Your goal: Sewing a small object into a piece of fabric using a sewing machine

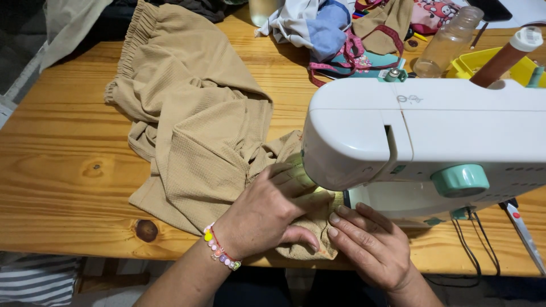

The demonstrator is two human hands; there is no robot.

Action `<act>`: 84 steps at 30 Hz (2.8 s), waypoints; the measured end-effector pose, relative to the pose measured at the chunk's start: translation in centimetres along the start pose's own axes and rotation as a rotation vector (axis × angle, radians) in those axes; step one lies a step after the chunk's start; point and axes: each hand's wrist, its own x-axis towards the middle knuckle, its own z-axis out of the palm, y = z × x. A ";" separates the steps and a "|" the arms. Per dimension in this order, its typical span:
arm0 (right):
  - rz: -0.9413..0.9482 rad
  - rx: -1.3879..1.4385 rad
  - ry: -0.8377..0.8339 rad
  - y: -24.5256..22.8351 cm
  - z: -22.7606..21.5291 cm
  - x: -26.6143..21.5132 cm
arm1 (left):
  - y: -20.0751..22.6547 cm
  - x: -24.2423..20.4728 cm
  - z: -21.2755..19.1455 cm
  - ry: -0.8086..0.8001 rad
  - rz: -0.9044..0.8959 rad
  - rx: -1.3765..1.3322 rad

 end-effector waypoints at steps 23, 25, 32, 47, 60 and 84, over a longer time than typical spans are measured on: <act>0.060 -0.009 0.020 -0.5 0.1 0.7 | -0.5 0.2 -0.3 -0.036 0.059 0.069; 0.056 -0.008 0.009 -0.3 0.1 0.4 | -0.6 0.2 -0.2 -0.030 0.055 0.065; 0.056 -0.003 0.012 -0.3 0.2 0.3 | -0.7 0.1 -0.1 -0.007 0.052 0.065; 0.785 -0.089 0.153 0.5 -0.4 0.5 | -1.3 -0.2 0.0 -0.049 0.089 0.036; 0.425 -0.475 -0.130 5.5 0.4 1.4 | -1.5 -0.6 0.3 -0.065 0.057 0.033; 0.258 -0.062 -0.020 0.5 0.8 -1.5 | -0.8 -0.4 -0.3 -0.122 0.046 0.059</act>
